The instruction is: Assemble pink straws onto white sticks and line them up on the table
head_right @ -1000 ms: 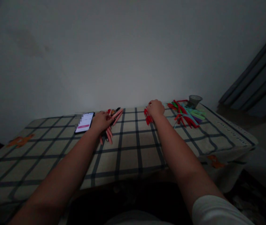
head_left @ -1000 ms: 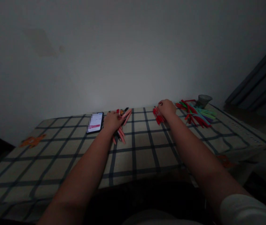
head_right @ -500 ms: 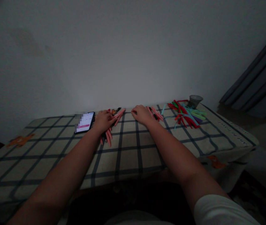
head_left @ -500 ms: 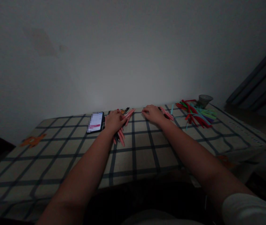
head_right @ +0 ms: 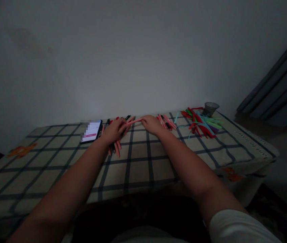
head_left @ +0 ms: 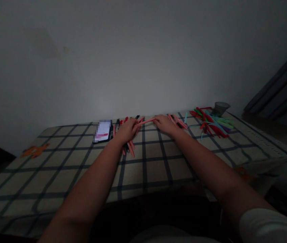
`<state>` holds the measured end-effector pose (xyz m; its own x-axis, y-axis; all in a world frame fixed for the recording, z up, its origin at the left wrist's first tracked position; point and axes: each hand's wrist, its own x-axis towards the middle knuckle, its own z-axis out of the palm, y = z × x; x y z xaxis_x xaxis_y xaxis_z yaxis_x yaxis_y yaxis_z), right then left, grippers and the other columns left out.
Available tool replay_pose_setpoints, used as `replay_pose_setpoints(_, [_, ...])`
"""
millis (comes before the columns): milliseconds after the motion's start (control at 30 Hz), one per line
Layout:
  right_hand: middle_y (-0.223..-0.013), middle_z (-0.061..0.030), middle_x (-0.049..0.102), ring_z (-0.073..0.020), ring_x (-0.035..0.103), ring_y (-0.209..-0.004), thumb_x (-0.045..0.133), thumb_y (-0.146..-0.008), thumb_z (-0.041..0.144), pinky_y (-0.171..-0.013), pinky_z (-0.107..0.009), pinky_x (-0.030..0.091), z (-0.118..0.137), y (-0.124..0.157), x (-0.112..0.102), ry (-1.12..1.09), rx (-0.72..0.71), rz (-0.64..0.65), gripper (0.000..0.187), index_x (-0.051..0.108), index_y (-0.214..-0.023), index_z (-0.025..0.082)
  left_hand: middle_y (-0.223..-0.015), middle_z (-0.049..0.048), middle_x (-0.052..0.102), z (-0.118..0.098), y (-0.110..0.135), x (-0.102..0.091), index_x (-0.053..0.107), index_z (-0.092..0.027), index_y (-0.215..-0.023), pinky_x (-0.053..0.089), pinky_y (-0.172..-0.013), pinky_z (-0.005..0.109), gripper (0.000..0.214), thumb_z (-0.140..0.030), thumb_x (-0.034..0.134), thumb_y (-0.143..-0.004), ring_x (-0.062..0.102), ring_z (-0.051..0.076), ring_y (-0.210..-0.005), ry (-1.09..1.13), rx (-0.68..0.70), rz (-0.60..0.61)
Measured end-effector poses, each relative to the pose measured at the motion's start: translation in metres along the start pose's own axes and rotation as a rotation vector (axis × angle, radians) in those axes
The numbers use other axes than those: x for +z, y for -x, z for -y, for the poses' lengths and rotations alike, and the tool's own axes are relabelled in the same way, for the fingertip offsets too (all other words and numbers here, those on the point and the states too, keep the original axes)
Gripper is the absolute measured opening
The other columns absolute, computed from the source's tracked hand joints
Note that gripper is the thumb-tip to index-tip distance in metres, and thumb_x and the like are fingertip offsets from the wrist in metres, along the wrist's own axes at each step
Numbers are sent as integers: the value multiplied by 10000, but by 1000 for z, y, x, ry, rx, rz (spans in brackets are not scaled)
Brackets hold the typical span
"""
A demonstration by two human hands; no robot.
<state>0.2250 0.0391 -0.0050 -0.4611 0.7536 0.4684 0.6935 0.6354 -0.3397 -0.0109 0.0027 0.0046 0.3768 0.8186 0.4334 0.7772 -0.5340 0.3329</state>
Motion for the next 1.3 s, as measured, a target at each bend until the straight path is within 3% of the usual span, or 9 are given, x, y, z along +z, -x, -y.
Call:
replay_pose_setpoints(167, [-1037,-100,682,-188,587,-972,417,-917,194,-862,-283,416,-6,1,2,-117,-23,35,303,683,-1053,145,-977,76,625,7,0,0,588,-205,-1033,391,-705,307,223,-360,531,-883,544,193,-822,-12,45,-3])
replay_pose_setpoints(333, [-1065,-83,683,-173,592,-983,365,-951,247,-896,-288,415,-2,1,-4,-230,83,-14,353,654,-1134,161,-963,71,629,8,-1,-1,588,-203,-978,385,-727,314,161,-312,528,-876,550,209,-879,-82,22,-18])
replay_pose_setpoints(500, [-984,-84,701,-188,593,-889,412,-946,357,-771,-260,415,4,3,-6,-185,-1,206,360,708,-980,154,-993,64,640,0,1,-2,570,-207,-1009,382,-661,292,188,-327,541,-867,572,199,-843,-98,-36,35])
replay_pose_setpoints(633, [-829,-44,682,-159,570,-728,451,-921,414,-638,-235,370,5,4,-2,-201,-59,337,372,712,-979,155,-1038,71,643,-7,3,-4,590,-214,-1056,401,-688,299,220,-319,534,-871,585,206,-880,-147,-60,53])
replay_pose_setpoints(767, [-788,-45,657,-142,540,-695,476,-905,440,-615,-232,348,9,5,0,-249,-68,321,383,701,-953,133,-1099,64,640,-7,3,-4,578,-253,-1203,418,-750,308,378,-375,595,-845,586,219,-948,-162,-31,57])
replay_pose_setpoints(933, [-818,-54,657,-141,541,-716,521,-881,464,-634,-230,364,14,4,1,-336,-56,225,382,679,-955,124,-1055,71,662,-8,0,-1,677,-241,-1060,416,-761,305,339,-476,488,-905,583,228,-968,-253,57,116])
replay_pose_setpoints(1167, [-675,-11,571,-130,480,-625,415,-922,515,-588,-233,320,15,4,0,-283,-63,348,472,678,-831,134,-1038,68,680,-12,1,1,698,-259,-1042,412,-762,307,403,-530,427,-919,599,226,-940,-329,25,122])
replay_pose_setpoints(1300, [-680,-17,580,-136,490,-638,434,-920,516,-595,-237,315,15,3,0,-235,-86,304,461,673,-796,141,-1045,66,691,-10,2,0,692,-275,-1087,410,-822,336,422,-537,402,-926,609,235,-956,-342,38,143])
